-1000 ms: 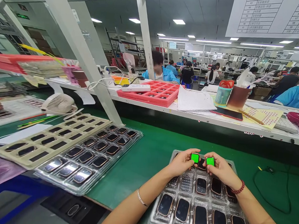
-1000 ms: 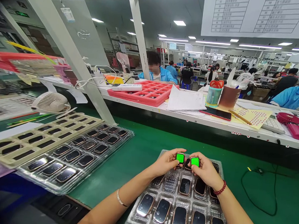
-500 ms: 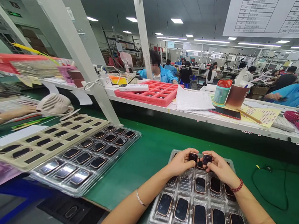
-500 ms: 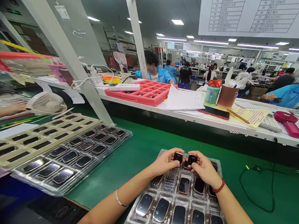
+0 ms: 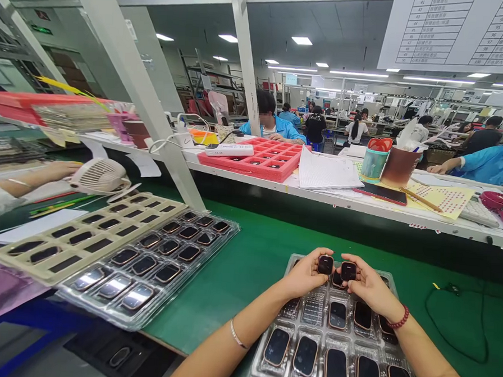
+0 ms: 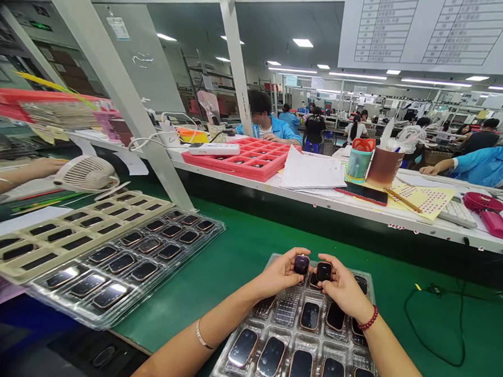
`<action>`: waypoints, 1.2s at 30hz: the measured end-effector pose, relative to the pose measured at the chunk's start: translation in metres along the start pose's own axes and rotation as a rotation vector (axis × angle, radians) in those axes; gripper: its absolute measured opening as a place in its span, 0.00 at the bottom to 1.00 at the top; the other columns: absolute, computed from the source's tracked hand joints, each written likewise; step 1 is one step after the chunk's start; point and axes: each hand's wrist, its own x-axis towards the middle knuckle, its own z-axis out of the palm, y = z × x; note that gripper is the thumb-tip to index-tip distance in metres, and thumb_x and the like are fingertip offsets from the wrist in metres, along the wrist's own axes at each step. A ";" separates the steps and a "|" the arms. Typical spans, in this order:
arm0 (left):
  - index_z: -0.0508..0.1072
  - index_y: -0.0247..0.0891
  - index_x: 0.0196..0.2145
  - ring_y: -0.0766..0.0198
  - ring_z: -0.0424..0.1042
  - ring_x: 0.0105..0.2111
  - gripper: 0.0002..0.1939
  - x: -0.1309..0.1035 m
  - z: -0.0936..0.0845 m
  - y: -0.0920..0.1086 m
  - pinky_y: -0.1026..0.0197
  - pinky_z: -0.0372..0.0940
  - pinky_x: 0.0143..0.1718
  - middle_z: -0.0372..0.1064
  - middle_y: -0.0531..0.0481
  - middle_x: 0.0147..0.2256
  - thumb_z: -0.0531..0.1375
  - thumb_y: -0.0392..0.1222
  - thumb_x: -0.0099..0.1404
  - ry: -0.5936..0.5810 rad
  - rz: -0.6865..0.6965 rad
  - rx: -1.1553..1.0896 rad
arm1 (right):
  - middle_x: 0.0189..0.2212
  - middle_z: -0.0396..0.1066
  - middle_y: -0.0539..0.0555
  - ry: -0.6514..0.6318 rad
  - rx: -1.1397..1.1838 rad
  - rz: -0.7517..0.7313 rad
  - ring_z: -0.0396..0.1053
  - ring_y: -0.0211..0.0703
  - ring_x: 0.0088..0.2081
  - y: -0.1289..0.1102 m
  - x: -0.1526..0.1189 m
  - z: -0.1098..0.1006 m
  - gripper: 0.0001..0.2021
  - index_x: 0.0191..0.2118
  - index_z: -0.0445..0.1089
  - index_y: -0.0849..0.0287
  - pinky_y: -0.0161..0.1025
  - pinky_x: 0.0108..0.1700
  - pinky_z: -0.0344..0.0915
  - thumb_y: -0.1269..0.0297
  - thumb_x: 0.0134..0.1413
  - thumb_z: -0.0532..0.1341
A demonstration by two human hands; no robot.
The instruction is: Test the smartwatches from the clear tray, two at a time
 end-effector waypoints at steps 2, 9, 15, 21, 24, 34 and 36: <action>0.59 0.39 0.50 0.63 0.69 0.39 0.28 0.000 0.000 0.000 0.61 0.61 0.41 0.69 0.46 0.39 0.63 0.33 0.52 -0.024 0.005 -0.064 | 0.44 0.67 0.55 0.003 0.063 -0.010 0.68 0.41 0.37 0.000 0.000 -0.001 0.29 0.55 0.55 0.51 0.36 0.33 0.67 0.71 0.46 0.62; 0.59 0.37 0.50 0.66 0.72 0.25 0.32 0.001 -0.002 0.004 0.70 0.57 0.20 0.70 0.44 0.38 0.66 0.39 0.49 -0.044 -0.076 -0.250 | 0.41 0.70 0.54 0.039 0.399 0.064 0.70 0.34 0.28 -0.007 -0.001 -0.008 0.27 0.52 0.61 0.54 0.31 0.29 0.68 0.67 0.44 0.67; 0.68 0.29 0.43 0.65 0.73 0.26 0.27 0.008 -0.016 0.005 0.70 0.61 0.19 0.72 0.36 0.37 0.48 0.58 0.62 -0.046 -0.265 -0.636 | 0.35 0.74 0.62 -0.015 0.646 0.260 0.73 0.38 0.26 -0.003 0.004 -0.023 0.26 0.46 0.67 0.66 0.32 0.25 0.68 0.49 0.60 0.44; 0.68 0.29 0.41 0.68 0.72 0.24 0.24 0.008 -0.018 0.004 0.71 0.61 0.19 0.72 0.38 0.35 0.53 0.55 0.61 -0.016 -0.299 -0.630 | 0.38 0.74 0.61 -0.012 0.635 0.247 0.73 0.39 0.29 -0.001 0.004 -0.026 0.22 0.46 0.67 0.64 0.33 0.27 0.69 0.51 0.60 0.47; 0.64 0.34 0.46 0.67 0.73 0.27 0.24 0.004 -0.011 0.003 0.70 0.62 0.23 0.71 0.43 0.38 0.65 0.40 0.52 -0.012 -0.175 -0.447 | 0.43 0.71 0.58 0.014 0.532 0.172 0.73 0.39 0.34 -0.006 0.000 -0.017 0.17 0.49 0.63 0.58 0.33 0.32 0.69 0.64 0.52 0.60; 0.63 0.35 0.48 0.66 0.71 0.30 0.22 0.000 0.003 0.003 0.68 0.60 0.24 0.69 0.45 0.37 0.58 0.33 0.54 0.000 -0.070 -0.067 | 0.31 0.69 0.50 0.084 -0.045 -0.022 0.64 0.36 0.25 -0.002 0.000 0.001 0.12 0.42 0.63 0.56 0.33 0.25 0.63 0.68 0.49 0.61; 0.63 0.35 0.48 0.65 0.71 0.30 0.22 0.000 0.004 0.002 0.68 0.59 0.23 0.69 0.45 0.37 0.57 0.33 0.54 0.013 -0.076 -0.024 | 0.32 0.69 0.51 0.069 -0.064 -0.021 0.65 0.37 0.27 -0.003 -0.001 0.001 0.13 0.42 0.62 0.55 0.33 0.25 0.63 0.68 0.49 0.60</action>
